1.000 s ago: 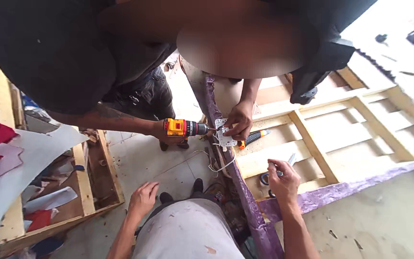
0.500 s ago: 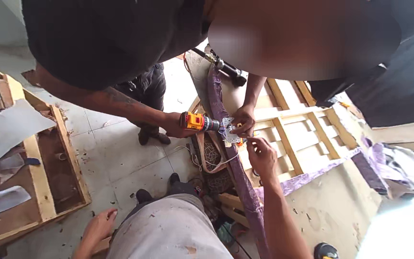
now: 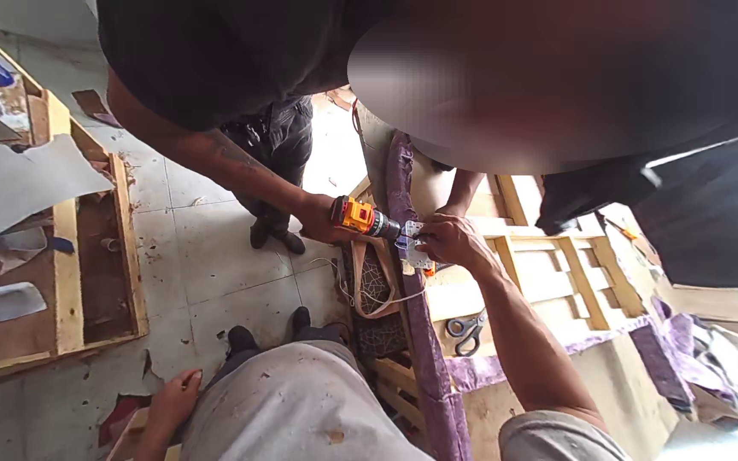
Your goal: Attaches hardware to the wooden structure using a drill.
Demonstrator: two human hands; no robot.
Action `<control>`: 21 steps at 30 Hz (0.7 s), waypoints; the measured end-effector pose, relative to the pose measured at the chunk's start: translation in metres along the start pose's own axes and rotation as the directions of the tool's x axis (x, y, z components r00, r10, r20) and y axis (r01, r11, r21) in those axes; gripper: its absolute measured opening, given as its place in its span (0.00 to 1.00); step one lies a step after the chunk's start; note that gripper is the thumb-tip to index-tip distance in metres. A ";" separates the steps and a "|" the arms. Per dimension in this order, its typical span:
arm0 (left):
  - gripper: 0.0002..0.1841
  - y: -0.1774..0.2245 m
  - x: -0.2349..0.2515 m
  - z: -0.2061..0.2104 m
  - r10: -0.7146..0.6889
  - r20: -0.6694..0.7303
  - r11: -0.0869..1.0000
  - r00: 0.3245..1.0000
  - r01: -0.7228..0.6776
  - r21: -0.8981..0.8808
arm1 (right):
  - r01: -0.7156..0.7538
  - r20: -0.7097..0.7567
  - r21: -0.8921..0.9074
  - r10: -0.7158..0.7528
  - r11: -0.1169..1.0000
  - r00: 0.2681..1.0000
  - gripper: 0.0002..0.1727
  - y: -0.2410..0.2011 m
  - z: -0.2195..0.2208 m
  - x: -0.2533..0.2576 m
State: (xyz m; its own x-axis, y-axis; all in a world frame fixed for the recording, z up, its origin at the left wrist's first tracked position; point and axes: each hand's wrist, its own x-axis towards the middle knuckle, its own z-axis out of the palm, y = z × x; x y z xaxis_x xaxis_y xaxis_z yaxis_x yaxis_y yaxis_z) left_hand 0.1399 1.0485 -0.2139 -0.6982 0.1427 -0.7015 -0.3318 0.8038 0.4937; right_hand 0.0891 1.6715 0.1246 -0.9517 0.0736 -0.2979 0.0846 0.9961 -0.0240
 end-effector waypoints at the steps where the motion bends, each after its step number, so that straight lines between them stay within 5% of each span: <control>1: 0.20 -0.006 -0.005 0.008 -0.021 0.012 1.000 1.000 0.021 -0.010 | 0.009 -0.022 0.030 -0.008 1.000 1.000 0.14 0.001 0.001 -0.001; 8: 0.21 -0.008 -0.021 0.019 -0.109 -0.025 0.993 0.994 0.107 -0.056 | -0.078 -0.087 0.212 0.099 0.974 0.991 0.17 0.035 0.043 0.007; 11: 0.21 -0.001 -0.020 0.010 -0.105 -0.055 0.993 0.993 0.102 -0.058 | -0.170 -0.010 0.173 0.174 0.970 0.985 0.18 0.029 0.030 0.006; 14: 0.21 -0.001 -0.018 0.007 -0.083 -0.114 0.991 0.990 0.070 -0.115 | -0.203 -0.093 0.214 0.227 0.956 0.970 0.18 0.022 0.021 -0.007; 21: 0.21 -0.054 -0.027 0.033 -0.258 -0.056 0.908 0.964 0.222 -0.356 | 0.192 -0.464 0.242 -0.061 0.951 0.884 0.19 -0.084 0.054 -0.058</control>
State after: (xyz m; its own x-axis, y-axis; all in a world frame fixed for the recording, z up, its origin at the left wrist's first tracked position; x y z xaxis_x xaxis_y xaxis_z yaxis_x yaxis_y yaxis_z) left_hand 0.1979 1.0205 -0.2384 -0.6232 -0.1021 -0.7753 -0.6820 0.5561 0.4750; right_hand 0.1534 1.5809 0.0928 -0.9832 0.0269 0.1805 -0.0312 0.9497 -0.3115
